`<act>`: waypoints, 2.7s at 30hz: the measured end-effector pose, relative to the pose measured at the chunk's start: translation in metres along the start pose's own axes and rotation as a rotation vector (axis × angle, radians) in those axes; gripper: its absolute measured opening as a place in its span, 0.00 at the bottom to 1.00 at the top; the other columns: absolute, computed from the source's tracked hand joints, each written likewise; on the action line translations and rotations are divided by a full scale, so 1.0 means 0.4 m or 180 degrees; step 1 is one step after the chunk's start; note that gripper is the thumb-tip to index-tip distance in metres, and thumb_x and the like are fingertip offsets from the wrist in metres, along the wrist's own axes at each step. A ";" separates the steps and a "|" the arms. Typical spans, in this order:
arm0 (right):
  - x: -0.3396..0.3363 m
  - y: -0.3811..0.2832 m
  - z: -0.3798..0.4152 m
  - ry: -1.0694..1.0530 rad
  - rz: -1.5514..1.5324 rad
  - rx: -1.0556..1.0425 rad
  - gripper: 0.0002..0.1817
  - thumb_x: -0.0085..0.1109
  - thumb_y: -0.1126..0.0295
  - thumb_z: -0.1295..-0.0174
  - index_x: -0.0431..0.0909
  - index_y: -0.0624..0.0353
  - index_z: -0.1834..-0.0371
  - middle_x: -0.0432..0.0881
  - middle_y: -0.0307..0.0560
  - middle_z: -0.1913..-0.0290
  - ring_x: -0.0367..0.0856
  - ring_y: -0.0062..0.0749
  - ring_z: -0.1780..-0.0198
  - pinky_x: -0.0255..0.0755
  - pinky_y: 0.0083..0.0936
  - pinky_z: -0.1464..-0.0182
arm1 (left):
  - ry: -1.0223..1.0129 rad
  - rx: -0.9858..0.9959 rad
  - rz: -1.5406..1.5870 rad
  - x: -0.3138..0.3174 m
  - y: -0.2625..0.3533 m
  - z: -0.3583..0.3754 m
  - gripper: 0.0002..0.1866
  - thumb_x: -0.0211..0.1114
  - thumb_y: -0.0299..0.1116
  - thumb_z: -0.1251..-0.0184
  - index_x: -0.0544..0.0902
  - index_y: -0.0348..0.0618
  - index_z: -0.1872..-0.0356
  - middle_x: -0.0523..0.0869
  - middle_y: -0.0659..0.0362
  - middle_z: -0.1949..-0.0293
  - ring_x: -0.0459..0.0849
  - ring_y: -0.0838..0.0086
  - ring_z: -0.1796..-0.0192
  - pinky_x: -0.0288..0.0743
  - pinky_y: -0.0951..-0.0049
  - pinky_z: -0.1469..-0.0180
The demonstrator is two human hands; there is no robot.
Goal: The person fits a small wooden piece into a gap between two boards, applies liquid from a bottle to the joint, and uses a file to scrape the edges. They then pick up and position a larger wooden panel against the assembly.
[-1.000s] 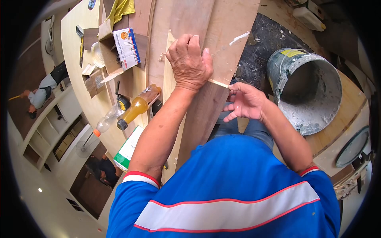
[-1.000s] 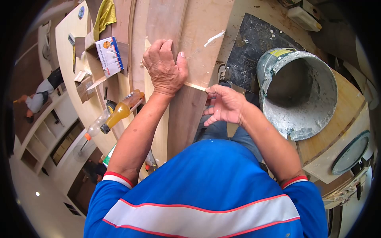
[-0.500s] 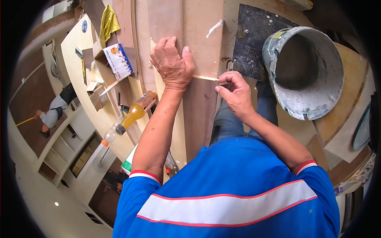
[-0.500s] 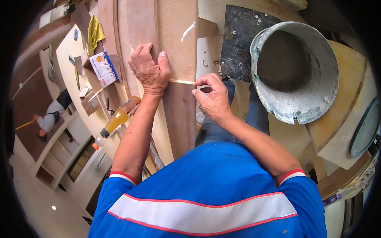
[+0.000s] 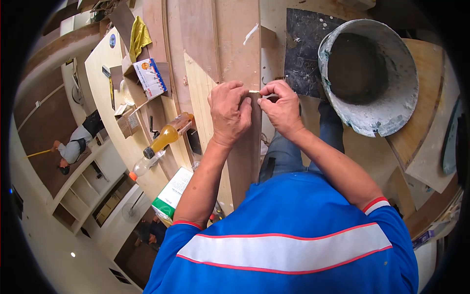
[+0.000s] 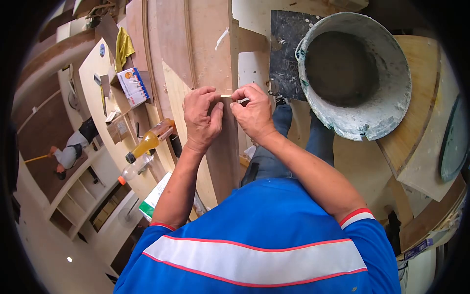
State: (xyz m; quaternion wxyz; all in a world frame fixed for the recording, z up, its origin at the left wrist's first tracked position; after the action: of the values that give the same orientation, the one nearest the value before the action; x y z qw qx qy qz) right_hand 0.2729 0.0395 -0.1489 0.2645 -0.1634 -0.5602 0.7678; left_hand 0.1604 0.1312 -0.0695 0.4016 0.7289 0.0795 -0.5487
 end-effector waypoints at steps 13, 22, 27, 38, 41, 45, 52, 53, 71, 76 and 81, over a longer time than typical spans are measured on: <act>0.002 0.001 0.004 0.0242 0.0108 -0.0169 0.08 0.68 0.81 0.51 0.83 0.62 0.67 0.83 0.48 0.60 0.84 0.39 0.58 0.79 0.32 0.54 | -0.1115 0.0153 0.0457 0.054 -0.011 -0.082 0.11 0.68 0.18 0.46 0.82 0.40 0.62 0.85 0.54 0.62 0.84 0.55 0.55 0.78 0.60 0.50; 0.002 -0.005 0.010 0.0302 0.0141 -0.0250 0.09 0.69 0.82 0.51 0.83 0.62 0.67 0.84 0.48 0.61 0.85 0.40 0.59 0.80 0.32 0.56 | -0.1095 0.0184 0.0666 0.052 -0.020 -0.081 0.09 0.67 0.17 0.45 0.82 0.39 0.64 0.85 0.54 0.63 0.85 0.57 0.57 0.79 0.62 0.53; 0.001 -0.003 0.009 0.0269 0.0131 -0.0214 0.08 0.69 0.82 0.50 0.83 0.62 0.66 0.84 0.48 0.61 0.85 0.39 0.60 0.79 0.32 0.57 | -0.1098 0.0361 0.0689 0.045 -0.002 -0.091 0.07 0.67 0.17 0.45 0.82 0.39 0.66 0.85 0.55 0.64 0.85 0.58 0.57 0.79 0.62 0.54; -0.001 0.005 0.013 0.0236 0.0091 -0.0295 0.09 0.71 0.81 0.49 0.83 0.62 0.65 0.83 0.47 0.61 0.83 0.36 0.61 0.79 0.31 0.57 | -0.1541 0.0348 0.0566 0.053 0.012 -0.113 0.08 0.63 0.16 0.48 0.82 0.38 0.67 0.83 0.53 0.66 0.83 0.56 0.60 0.78 0.61 0.55; -0.005 0.022 0.008 0.0263 -0.0234 0.0078 0.09 0.71 0.79 0.49 0.84 0.61 0.64 0.82 0.46 0.60 0.83 0.35 0.60 0.79 0.31 0.55 | -0.1429 0.0185 0.0606 0.056 -0.007 -0.099 0.10 0.64 0.16 0.48 0.82 0.37 0.65 0.84 0.53 0.65 0.85 0.57 0.58 0.79 0.63 0.52; -0.002 0.040 -0.002 -0.0166 -0.0420 0.0061 0.11 0.72 0.76 0.49 0.84 0.59 0.62 0.80 0.44 0.58 0.83 0.33 0.57 0.79 0.30 0.51 | -0.1349 -0.0051 0.0836 0.047 -0.018 -0.094 0.11 0.65 0.16 0.48 0.83 0.38 0.63 0.85 0.53 0.63 0.85 0.57 0.55 0.80 0.63 0.50; -0.005 0.035 -0.018 -0.0438 -0.0239 -0.0156 0.11 0.70 0.75 0.48 0.83 0.59 0.61 0.80 0.45 0.59 0.82 0.34 0.55 0.78 0.30 0.49 | -0.1528 0.0093 0.0797 0.062 -0.021 -0.106 0.10 0.65 0.19 0.50 0.82 0.40 0.64 0.84 0.52 0.64 0.84 0.54 0.56 0.79 0.59 0.51; -0.005 0.035 -0.025 -0.0535 -0.0236 -0.0153 0.11 0.70 0.74 0.48 0.83 0.60 0.61 0.80 0.45 0.59 0.82 0.34 0.55 0.78 0.30 0.49 | -0.1568 0.0173 0.0738 0.064 -0.020 -0.107 0.10 0.65 0.19 0.51 0.82 0.40 0.64 0.84 0.52 0.64 0.84 0.54 0.56 0.79 0.59 0.50; 0.011 0.043 -0.076 -0.1373 -0.0303 -0.0126 0.12 0.70 0.73 0.49 0.82 0.62 0.62 0.80 0.46 0.60 0.83 0.34 0.58 0.79 0.30 0.51 | -0.2135 0.0059 0.0840 0.077 -0.032 -0.117 0.13 0.63 0.17 0.48 0.81 0.40 0.61 0.84 0.56 0.61 0.82 0.60 0.54 0.76 0.63 0.46; 0.011 0.032 -0.072 -0.1370 -0.0248 -0.0351 0.11 0.70 0.72 0.49 0.81 0.62 0.63 0.79 0.46 0.61 0.81 0.33 0.58 0.78 0.30 0.52 | -0.2183 0.0141 0.0847 0.075 -0.023 -0.121 0.12 0.62 0.17 0.48 0.80 0.41 0.61 0.83 0.55 0.62 0.81 0.59 0.54 0.75 0.61 0.46; 0.010 0.021 -0.082 -0.1506 -0.0171 -0.0412 0.11 0.69 0.72 0.49 0.80 0.62 0.64 0.78 0.46 0.62 0.80 0.33 0.59 0.77 0.31 0.54 | -0.2157 0.0204 0.0868 0.079 -0.019 -0.125 0.12 0.61 0.17 0.48 0.79 0.41 0.61 0.83 0.56 0.62 0.81 0.58 0.53 0.75 0.61 0.46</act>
State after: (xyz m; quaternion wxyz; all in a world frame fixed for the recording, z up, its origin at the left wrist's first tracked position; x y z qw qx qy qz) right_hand 0.2859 0.0652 -0.1670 0.1353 0.0193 -0.6587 0.7399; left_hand 0.2054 0.1596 -0.0969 0.4516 0.5219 -0.1731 -0.7027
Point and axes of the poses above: each hand's wrist, its own z-axis away from the middle knuckle, its own x-axis out of the palm, y = z × x, the point moved 7 cm from there along -z, towards the middle knuckle
